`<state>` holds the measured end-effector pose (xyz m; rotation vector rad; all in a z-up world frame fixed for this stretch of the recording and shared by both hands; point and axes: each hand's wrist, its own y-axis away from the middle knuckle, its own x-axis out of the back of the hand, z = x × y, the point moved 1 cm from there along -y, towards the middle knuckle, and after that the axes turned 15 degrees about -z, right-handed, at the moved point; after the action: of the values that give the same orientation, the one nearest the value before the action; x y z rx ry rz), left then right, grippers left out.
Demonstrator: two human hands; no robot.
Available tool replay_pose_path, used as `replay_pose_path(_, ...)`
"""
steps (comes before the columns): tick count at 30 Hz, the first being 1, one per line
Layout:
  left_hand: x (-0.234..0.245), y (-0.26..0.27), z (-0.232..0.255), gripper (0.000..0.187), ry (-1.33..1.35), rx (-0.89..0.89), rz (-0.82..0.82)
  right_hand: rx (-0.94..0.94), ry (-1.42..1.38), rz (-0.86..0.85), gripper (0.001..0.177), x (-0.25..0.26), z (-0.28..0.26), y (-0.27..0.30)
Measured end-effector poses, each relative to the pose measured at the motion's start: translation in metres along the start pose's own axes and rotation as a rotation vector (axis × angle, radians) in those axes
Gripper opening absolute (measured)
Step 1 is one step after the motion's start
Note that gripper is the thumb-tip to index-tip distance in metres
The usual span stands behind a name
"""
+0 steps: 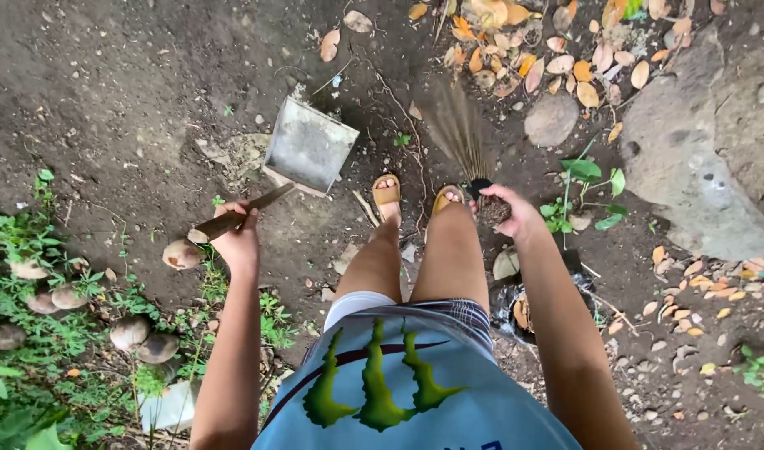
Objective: Sweeping dry leaves and debris into a dustpan and emptying them into a bucket in an outdoor garden area.
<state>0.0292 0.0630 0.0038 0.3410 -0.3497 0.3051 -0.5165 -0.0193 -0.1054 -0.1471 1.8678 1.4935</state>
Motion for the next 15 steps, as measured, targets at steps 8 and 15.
replay_pose_path(8,-0.001,0.023,0.008,0.028,-0.007,0.044,0.082,0.056,0.018,-0.091,0.023,-0.106,0.069,-0.071)
replay_pose_path(15,-0.013,0.046,-0.015,0.018,-0.072,0.110,0.145,-0.205,0.065,-0.412,0.030,-0.257,0.100,-0.180)
